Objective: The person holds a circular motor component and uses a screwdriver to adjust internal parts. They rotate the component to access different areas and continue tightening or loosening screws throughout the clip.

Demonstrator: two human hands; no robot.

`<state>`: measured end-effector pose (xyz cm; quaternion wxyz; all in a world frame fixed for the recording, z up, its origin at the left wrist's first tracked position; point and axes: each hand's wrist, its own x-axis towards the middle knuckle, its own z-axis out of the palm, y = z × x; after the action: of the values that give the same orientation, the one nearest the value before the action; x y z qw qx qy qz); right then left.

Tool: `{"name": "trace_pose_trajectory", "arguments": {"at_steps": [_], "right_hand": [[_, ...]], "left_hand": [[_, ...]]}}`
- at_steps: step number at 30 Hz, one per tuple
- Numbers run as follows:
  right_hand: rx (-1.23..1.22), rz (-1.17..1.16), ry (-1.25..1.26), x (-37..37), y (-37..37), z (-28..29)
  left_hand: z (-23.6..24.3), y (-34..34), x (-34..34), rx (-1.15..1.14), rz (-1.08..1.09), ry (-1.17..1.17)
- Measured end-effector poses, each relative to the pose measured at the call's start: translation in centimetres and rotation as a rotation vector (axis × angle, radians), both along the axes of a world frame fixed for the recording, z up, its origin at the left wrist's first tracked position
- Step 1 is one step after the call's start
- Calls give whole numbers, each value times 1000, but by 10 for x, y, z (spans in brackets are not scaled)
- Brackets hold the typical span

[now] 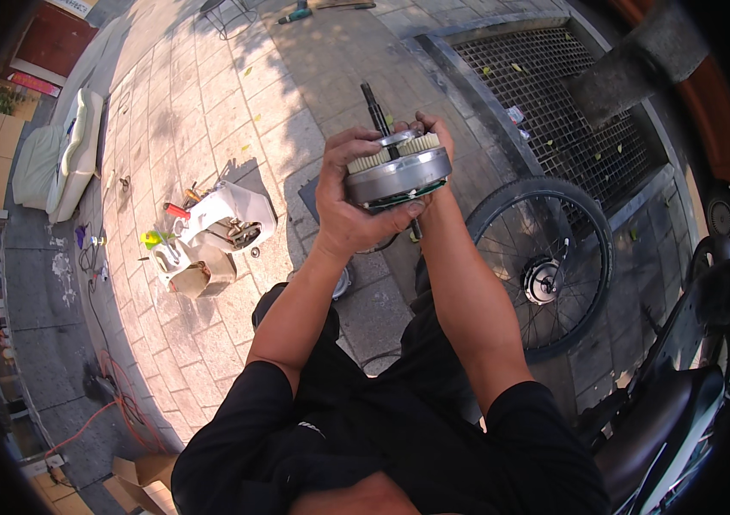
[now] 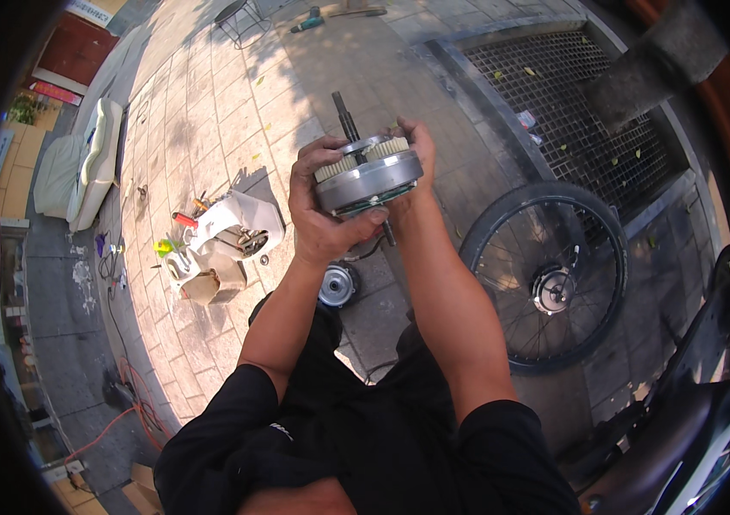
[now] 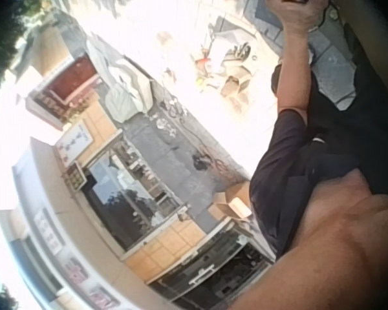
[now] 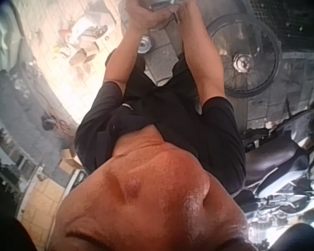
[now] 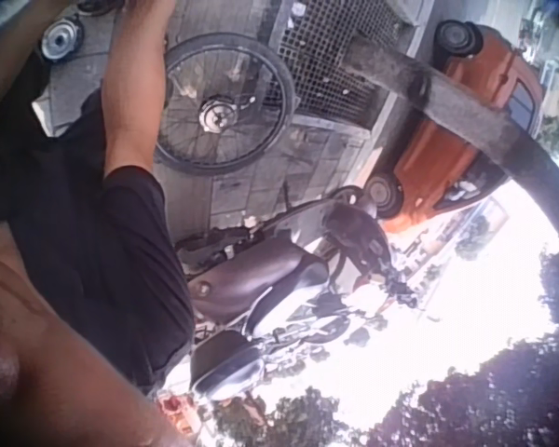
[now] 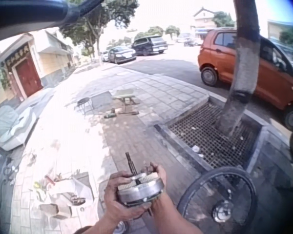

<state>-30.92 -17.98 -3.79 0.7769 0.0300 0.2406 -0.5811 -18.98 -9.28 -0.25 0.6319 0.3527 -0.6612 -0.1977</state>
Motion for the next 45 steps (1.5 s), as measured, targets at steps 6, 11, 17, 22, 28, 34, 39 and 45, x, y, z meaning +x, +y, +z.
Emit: {"name": "trace_pose_trajectory", "arguments": {"at_steps": [6,11,17,22,28,34,39,45], "right_hand": [[-26,-1,-2,4,0,-1],[-6,-8,23,7,1,0],[-12,4,12,9,2,0],[23,25,5,10,4,5],[0,20,31,12,6,7],[12,25,31,10,5,4],[-22,40,43,9,3,-2],[14,63,40,10,4,1]], "left_hand": [[-3,2,6,-7,8,-62],[-1,5,5,-6,22,-44],[3,4,1,-40,74,-23],[3,4,2,-10,87,1],[0,3,5,5,85,32],[-3,4,4,31,34,87],[-2,6,7,48,22,84],[-4,7,10,49,25,61]]}}
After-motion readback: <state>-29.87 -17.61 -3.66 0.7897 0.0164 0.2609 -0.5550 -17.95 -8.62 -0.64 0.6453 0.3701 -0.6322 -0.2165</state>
